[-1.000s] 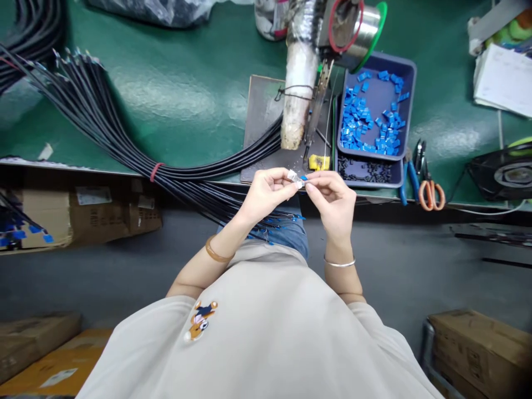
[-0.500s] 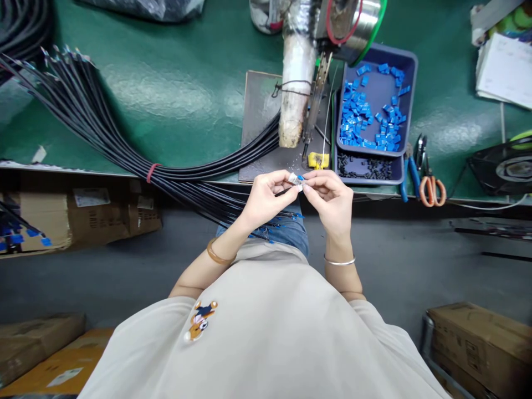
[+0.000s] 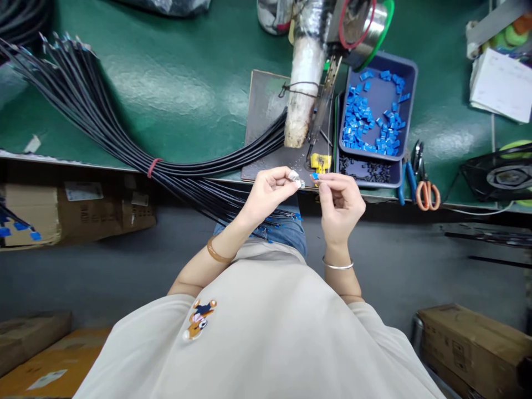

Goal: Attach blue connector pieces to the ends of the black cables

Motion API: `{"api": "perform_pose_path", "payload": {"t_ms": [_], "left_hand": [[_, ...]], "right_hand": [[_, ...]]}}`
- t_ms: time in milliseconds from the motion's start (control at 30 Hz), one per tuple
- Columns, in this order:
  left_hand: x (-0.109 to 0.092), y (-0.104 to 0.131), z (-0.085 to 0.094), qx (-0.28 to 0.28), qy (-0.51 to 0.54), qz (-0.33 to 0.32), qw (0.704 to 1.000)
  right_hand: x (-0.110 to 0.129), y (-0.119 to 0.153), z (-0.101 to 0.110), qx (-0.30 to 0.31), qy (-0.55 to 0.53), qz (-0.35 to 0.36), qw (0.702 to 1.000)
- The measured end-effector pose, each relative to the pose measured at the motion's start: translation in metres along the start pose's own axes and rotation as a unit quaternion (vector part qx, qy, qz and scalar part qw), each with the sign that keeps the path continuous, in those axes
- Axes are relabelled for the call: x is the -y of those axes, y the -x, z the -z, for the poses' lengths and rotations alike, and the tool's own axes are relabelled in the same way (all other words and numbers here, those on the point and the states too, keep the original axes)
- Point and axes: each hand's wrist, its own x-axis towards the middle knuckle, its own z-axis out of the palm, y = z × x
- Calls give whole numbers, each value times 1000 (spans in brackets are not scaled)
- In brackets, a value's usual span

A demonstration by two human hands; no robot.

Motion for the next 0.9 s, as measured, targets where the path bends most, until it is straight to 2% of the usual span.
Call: {"api": "perform_pose_path", "payload": {"t_ms": [167, 367, 433, 567, 767, 900], "left_hand": [[-1, -1, -2, -11, -26, 2, 1000], [-2, -1, -1, 10, -19, -4, 1000], [-1, -1, 0, 18, -13, -9, 1000], [1, -2, 0, -1, -22, 2, 1000], [2, -4, 0, -9, -23, -3, 1000], [2, -3, -1, -7, -27, -3, 1000]], "right_hand": [[1, 5, -1, 7, 25, 50, 998], [3, 1, -4, 42, -101, -53, 993], [3, 0, -4, 38, -125, -62, 990], [4, 2, -3, -3, -85, -32, 996], [0, 7, -3, 5, -40, 53, 998], [-4, 5, -3, -18, -66, 41, 997]]}}
